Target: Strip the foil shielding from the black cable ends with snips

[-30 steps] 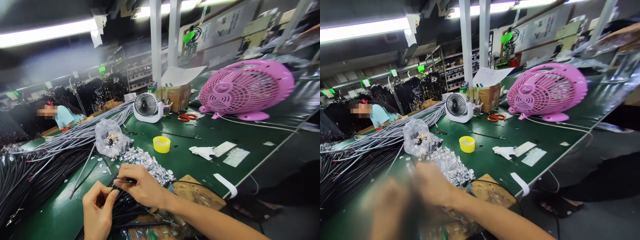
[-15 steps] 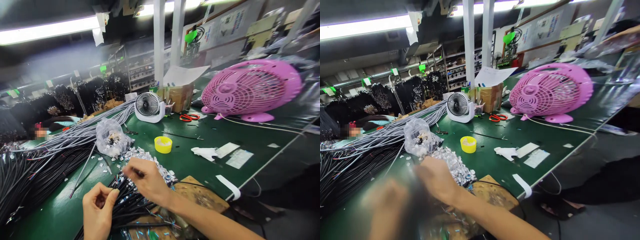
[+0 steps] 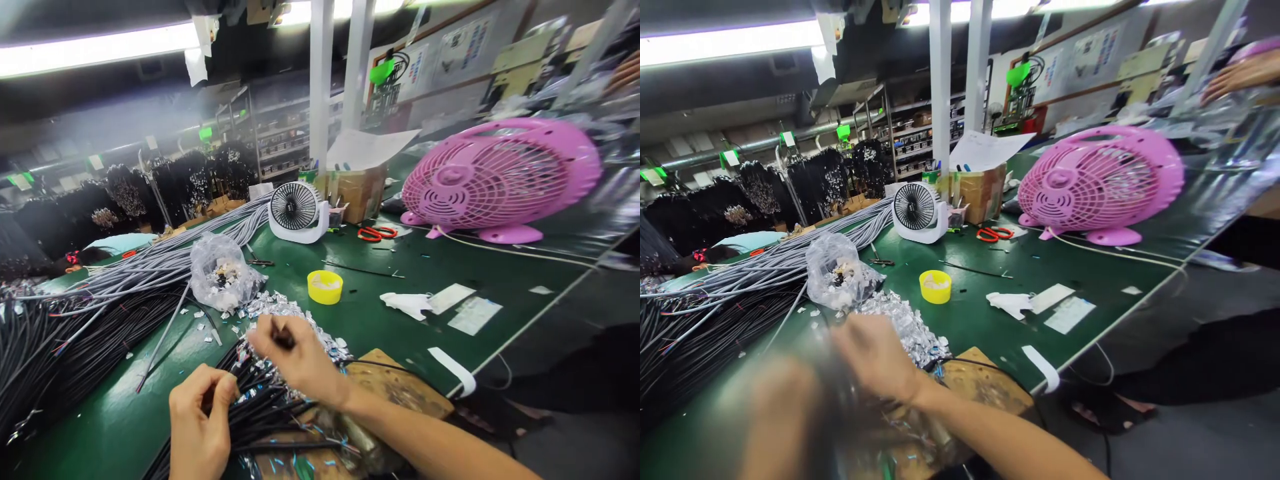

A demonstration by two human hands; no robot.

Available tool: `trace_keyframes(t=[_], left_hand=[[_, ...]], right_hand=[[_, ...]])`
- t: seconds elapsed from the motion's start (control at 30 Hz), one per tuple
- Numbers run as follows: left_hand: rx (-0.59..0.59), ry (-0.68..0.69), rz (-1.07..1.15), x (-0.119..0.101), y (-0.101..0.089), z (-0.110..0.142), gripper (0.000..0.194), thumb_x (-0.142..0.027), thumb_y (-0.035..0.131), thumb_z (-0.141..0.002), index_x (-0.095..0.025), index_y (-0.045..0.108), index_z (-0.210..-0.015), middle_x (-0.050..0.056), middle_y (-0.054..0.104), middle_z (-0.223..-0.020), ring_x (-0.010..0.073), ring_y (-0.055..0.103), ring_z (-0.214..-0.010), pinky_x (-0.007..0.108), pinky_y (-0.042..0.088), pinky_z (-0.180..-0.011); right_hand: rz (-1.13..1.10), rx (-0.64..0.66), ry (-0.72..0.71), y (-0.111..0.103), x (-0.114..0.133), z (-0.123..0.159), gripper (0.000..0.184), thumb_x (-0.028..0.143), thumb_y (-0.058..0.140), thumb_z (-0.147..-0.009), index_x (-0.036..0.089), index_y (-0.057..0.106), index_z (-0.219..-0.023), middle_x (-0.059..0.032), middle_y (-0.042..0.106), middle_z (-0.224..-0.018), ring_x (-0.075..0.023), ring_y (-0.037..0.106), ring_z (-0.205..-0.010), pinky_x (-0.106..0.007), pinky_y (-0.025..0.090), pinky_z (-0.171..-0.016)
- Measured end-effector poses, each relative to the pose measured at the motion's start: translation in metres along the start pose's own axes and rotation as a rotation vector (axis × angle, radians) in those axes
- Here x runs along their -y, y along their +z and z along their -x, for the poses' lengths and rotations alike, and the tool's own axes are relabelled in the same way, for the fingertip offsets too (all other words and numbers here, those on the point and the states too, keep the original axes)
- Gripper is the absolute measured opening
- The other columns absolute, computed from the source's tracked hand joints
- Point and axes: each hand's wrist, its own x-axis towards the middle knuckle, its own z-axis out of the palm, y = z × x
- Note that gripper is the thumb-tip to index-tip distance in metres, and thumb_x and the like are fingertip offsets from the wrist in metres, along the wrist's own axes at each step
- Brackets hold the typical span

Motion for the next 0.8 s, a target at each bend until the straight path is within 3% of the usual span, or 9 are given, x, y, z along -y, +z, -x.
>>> trace_keyframes(t=[0.1,0.17,0.23,0.3,0.6,0.8], left_hand=[[-0.006,-0.011,0.01,0.003,-0.002,-0.001,0.034,-0.036,0.051,-0.081,-0.017,0.06,-0.055,0.0,0.052,-0.05,0.0117,0.048,-0.047,0.021,0.035,-0.046],[-0.007,-0.017,0.016,0.005,-0.003,-0.001,0.037,-0.038,0.048,-0.084,-0.016,0.06,-0.056,-0.001,0.048,-0.049,0.0105,0.045,-0.042,0.021,0.034,-0.041],[-0.017,-0.008,0.011,0.006,-0.003,-0.001,0.039,-0.039,0.047,-0.084,-0.016,0.059,-0.056,-0.001,0.046,-0.048,0.0099,0.043,-0.041,0.021,0.034,-0.04],[-0.035,0.012,-0.01,0.006,-0.003,-0.001,0.037,-0.039,0.049,-0.083,-0.016,0.061,-0.056,-0.001,0.048,-0.049,0.0099,0.043,-0.042,0.02,0.034,-0.042],[-0.059,0.052,-0.06,0.006,-0.001,0.0,0.03,-0.035,0.055,-0.081,-0.017,0.062,-0.058,0.0,0.054,-0.052,0.0107,0.049,-0.048,0.02,0.037,-0.045],[-0.054,0.084,-0.066,0.006,0.002,0.0,0.029,-0.033,0.053,-0.082,-0.017,0.062,-0.059,0.0,0.056,-0.053,0.0109,0.051,-0.049,0.02,0.039,-0.047]], right_hand=[[-0.113,-0.225,0.159,-0.004,-0.001,-0.005,0.042,0.046,0.046,-0.083,0.018,0.035,-0.054,0.0044,0.029,-0.049,-0.006,0.025,-0.044,-0.021,0.022,-0.042],[-0.051,-0.155,0.113,-0.002,0.001,-0.005,0.038,0.042,0.05,-0.081,0.015,0.041,-0.055,0.0031,0.034,-0.05,-0.0062,0.03,-0.047,-0.02,0.025,-0.045],[0.028,0.034,0.028,0.003,0.004,-0.003,0.034,0.035,0.051,-0.08,0.013,0.046,-0.054,0.0023,0.038,-0.051,-0.0059,0.032,-0.049,-0.019,0.025,-0.046],[0.064,0.134,-0.029,0.007,0.007,-0.001,0.034,0.031,0.05,-0.081,0.012,0.048,-0.052,0.0031,0.037,-0.049,-0.0048,0.029,-0.047,-0.019,0.022,-0.044],[0.133,0.022,-0.213,0.009,0.002,0.005,0.026,0.022,0.052,-0.08,0.01,0.057,-0.057,0.0011,0.047,-0.052,-0.005,0.035,-0.048,-0.018,0.028,-0.046],[0.158,0.071,-0.128,0.011,0.003,0.005,0.019,0.017,0.046,-0.074,0.012,0.05,-0.056,0.003,0.042,-0.051,-0.0047,0.032,-0.047,-0.018,0.025,-0.046]])
